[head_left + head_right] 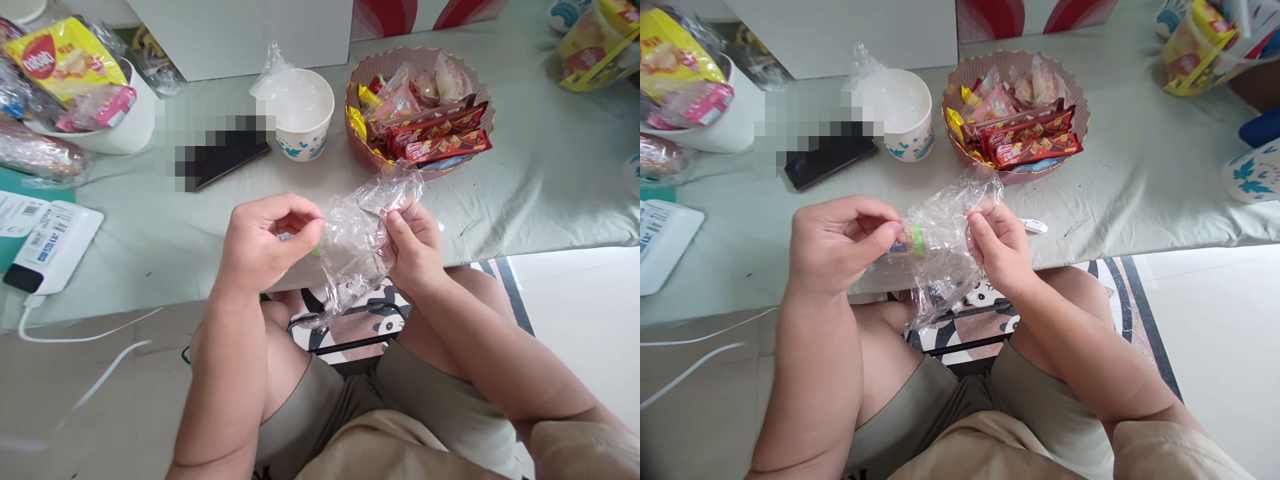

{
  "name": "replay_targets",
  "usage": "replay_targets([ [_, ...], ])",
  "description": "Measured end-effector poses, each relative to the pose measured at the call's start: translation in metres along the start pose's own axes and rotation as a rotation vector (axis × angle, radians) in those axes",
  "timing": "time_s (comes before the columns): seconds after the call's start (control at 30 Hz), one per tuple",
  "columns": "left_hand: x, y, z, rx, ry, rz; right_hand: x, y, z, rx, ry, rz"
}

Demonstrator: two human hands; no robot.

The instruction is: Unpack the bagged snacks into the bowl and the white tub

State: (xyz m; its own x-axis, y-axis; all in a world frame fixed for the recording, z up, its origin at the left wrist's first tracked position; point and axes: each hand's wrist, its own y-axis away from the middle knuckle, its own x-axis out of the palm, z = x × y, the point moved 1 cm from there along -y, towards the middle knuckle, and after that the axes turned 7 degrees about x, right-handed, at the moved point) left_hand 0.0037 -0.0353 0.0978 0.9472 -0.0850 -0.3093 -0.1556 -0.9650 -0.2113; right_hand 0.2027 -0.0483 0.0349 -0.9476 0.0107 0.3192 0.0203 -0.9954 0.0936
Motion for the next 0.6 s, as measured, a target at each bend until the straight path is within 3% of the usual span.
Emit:
replay_targets([
  [0.27,0.0027,-0.0015,0.0002,-0.007,-0.121,-0.011,0.0001,0.0011,-0.0009,-0.030,0.010,0.036],
  [0.47,0.0073,-0.0024,0.0013,-0.094,-0.268,-0.047,0.0007,0.0032,-0.0001,-0.046,0.001,0.058],
  [0.6,0.0039,-0.0021,0.0001,-0.041,-0.178,-0.093,0.0013,0.0041,0.0016,-0.076,-0.016,0.089],
])
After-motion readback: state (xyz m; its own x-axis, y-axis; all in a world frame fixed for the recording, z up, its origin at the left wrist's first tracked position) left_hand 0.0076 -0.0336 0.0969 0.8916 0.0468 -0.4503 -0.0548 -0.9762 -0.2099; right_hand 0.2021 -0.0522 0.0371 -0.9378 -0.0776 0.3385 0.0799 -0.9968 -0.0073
